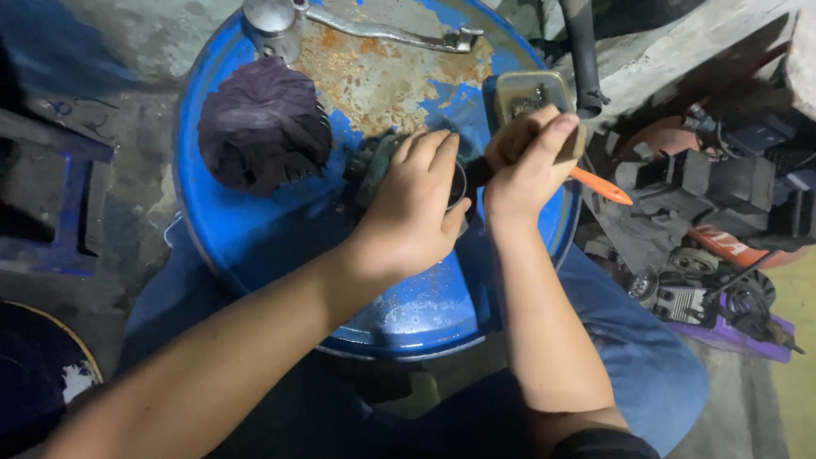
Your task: Cleaning the exterior of a motorcycle cylinder block using a wire brush and a paintbrush with cleaning fluid on a blue barrel.
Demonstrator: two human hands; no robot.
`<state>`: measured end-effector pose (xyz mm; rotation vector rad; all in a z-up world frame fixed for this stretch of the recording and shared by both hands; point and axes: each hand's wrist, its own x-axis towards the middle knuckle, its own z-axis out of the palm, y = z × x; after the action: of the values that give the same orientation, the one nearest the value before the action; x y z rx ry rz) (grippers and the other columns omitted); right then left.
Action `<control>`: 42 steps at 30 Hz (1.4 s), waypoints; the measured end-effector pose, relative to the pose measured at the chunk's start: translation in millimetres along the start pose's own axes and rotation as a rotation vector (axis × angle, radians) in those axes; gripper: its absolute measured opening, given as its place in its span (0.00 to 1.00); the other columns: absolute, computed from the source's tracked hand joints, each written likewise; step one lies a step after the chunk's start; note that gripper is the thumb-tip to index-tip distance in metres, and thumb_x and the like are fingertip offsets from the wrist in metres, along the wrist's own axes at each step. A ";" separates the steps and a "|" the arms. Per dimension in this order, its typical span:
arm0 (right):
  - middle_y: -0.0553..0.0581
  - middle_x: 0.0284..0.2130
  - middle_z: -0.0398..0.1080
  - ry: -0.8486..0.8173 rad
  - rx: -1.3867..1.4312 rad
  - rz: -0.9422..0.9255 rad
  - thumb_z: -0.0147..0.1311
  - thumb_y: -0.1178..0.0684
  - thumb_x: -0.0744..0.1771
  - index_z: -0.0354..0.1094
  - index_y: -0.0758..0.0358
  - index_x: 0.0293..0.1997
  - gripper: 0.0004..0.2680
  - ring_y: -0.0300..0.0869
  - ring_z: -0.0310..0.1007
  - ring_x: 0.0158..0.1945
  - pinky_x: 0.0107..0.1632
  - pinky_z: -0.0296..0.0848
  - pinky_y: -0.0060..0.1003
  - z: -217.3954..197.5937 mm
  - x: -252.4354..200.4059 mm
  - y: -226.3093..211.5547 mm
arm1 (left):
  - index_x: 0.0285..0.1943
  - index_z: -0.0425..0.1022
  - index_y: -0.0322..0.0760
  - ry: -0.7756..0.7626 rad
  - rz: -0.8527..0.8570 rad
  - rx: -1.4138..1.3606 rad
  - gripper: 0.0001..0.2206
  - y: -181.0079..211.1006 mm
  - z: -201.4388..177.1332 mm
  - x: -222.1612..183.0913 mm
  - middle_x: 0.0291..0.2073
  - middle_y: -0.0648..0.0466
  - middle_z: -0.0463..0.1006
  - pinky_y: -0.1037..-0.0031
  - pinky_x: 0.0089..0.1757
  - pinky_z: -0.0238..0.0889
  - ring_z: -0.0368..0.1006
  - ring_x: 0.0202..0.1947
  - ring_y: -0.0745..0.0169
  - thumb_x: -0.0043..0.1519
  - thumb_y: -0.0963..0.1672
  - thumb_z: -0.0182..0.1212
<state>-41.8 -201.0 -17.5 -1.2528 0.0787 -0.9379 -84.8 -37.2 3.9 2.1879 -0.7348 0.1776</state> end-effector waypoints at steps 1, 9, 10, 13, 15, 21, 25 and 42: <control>0.54 0.14 0.52 -0.037 0.005 0.003 0.41 0.34 0.81 0.59 0.57 0.28 0.25 0.42 0.61 0.13 0.18 0.51 0.32 -0.1 1.4 1.5 | 0.83 0.70 0.11 0.007 -0.011 0.022 0.34 3.6 -0.8 -0.2 0.74 0.22 0.75 0.24 0.73 0.64 0.66 0.81 0.06 0.69 0.41 0.77; 0.51 0.15 0.50 -0.129 0.044 0.002 0.31 0.29 0.82 0.54 0.54 0.28 0.27 0.40 0.55 0.14 0.20 0.51 0.30 -59.5 -54.8 -29.7 | 0.82 0.71 0.11 0.039 -0.048 0.043 0.34 13.6 -0.9 -1.6 0.74 0.23 0.76 0.28 0.73 0.67 0.67 0.81 0.07 0.69 0.40 0.78; 0.51 0.16 0.50 -0.156 0.061 -0.035 0.32 0.30 0.82 0.54 0.55 0.29 0.27 0.40 0.54 0.14 0.21 0.52 0.30 -60.8 -57.5 -32.0 | 0.82 0.71 0.10 0.043 -0.051 0.039 0.34 14.2 -1.7 -1.6 0.73 0.22 0.76 0.28 0.72 0.67 0.68 0.81 0.08 0.69 0.40 0.78; 0.54 0.15 0.52 -0.154 0.042 -0.045 0.32 0.32 0.82 0.56 0.57 0.30 0.26 0.43 0.57 0.13 0.20 0.54 0.33 -61.3 -47.9 -16.6 | 0.82 0.71 0.11 0.043 -0.050 0.037 0.34 11.8 -0.7 -1.4 0.73 0.22 0.76 0.26 0.73 0.65 0.68 0.81 0.08 0.69 0.40 0.78; 0.58 0.13 0.53 -0.134 0.003 -0.015 0.33 0.33 0.82 0.58 0.59 0.29 0.27 0.47 0.61 0.12 0.18 0.54 0.35 -52.3 -32.7 -2.8 | 0.82 0.70 0.11 0.043 -0.051 0.037 0.34 8.3 3.0 -3.0 0.74 0.23 0.76 0.24 0.74 0.62 0.67 0.81 0.08 0.69 0.41 0.78; 0.55 0.14 0.51 -0.174 -0.015 -0.088 0.38 0.36 0.82 0.58 0.57 0.29 0.25 0.45 0.61 0.14 0.19 0.51 0.34 -19.9 -17.5 -2.8 | 0.83 0.70 0.12 0.053 -0.046 0.087 0.35 5.6 9.6 -3.1 0.75 0.22 0.74 0.23 0.74 0.62 0.67 0.81 0.07 0.69 0.41 0.78; 0.51 0.15 0.51 -0.161 0.021 -0.083 0.34 0.30 0.82 0.55 0.54 0.28 0.27 0.40 0.57 0.14 0.20 0.52 0.30 -49.5 -41.5 -9.0 | 0.82 0.69 0.11 0.061 -0.070 0.097 0.35 10.9 7.0 -0.1 0.73 0.22 0.75 0.24 0.73 0.63 0.69 0.79 0.08 0.69 0.41 0.78; 0.48 0.21 0.47 -0.048 0.318 0.251 0.45 0.20 0.71 0.58 0.51 0.29 0.25 0.41 0.46 0.17 0.24 0.40 0.40 -81.9 -28.5 -97.0 | 0.84 0.67 0.14 0.117 0.020 0.087 0.36 -6.3 17.2 -6.3 0.77 0.25 0.74 0.35 0.83 0.55 0.65 0.80 0.15 0.73 0.45 0.77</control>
<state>-157.4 -246.4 21.2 -0.9448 0.0453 -0.6715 -88.4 -43.9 -14.0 2.2314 -0.6942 0.3509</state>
